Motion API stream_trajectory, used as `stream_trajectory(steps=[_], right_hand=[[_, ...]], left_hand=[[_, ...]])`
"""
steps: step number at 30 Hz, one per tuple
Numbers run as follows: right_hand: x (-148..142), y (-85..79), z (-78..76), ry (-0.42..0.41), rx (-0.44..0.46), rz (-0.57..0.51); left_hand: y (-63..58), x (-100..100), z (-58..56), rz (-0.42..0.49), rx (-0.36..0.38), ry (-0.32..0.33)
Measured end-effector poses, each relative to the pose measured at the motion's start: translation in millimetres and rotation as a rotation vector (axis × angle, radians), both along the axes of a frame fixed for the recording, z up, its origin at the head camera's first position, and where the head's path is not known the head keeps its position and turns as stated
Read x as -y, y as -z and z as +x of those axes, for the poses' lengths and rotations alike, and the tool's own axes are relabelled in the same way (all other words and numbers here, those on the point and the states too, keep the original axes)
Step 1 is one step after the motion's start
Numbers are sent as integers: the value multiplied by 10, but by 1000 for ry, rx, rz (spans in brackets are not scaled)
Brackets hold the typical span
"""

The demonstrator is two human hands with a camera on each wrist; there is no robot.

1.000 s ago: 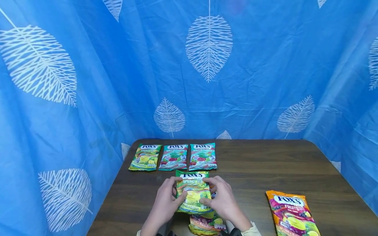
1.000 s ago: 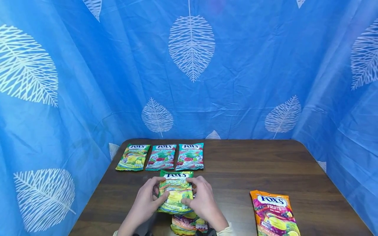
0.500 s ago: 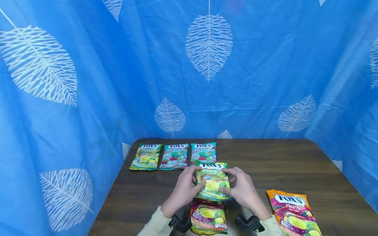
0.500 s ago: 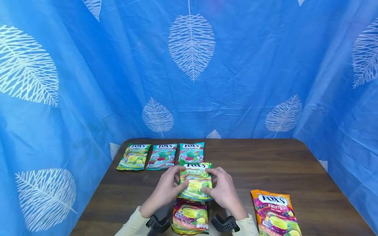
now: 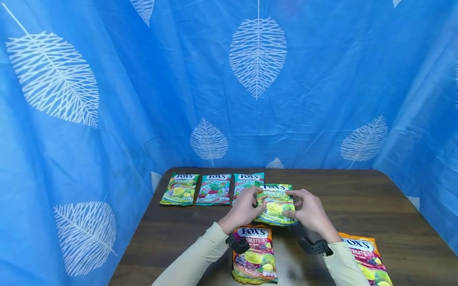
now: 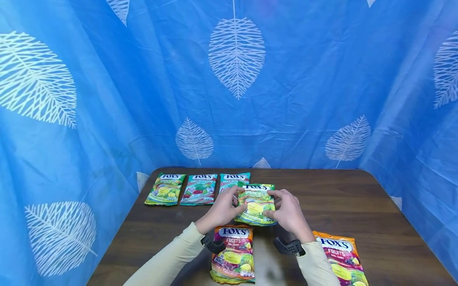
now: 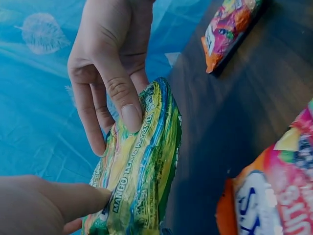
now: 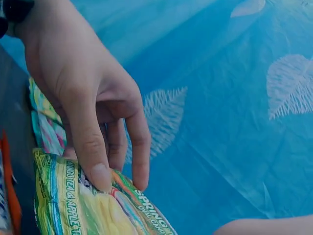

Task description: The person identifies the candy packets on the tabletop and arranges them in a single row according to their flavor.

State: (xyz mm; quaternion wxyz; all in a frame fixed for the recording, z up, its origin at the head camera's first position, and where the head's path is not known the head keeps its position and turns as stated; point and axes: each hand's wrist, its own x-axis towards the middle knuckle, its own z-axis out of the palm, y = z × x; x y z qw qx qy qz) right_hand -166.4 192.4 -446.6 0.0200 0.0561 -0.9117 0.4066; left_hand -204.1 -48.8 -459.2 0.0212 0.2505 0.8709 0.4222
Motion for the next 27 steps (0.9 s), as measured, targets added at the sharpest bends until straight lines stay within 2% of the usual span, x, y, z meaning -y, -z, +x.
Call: stream_trajectory(steps=[5,11,17,22,27], right_hand=[[-165,-8,-181,-9,-23,20],[-354,20,-370,-23,-23,24],[-466,68,-555,-5,-9,25],[-522,148,-679,12,9,28],[-622,271,-730,29,-1,47]], left_hand=[[-43,-173,-193,-44,1,12],[4,-366,-422,-96,-19,21],[71,-540,-597,-129,-20,6],[135,-659,-695,-158,-16,-19],[192,-820,-717,-199,12,-41]])
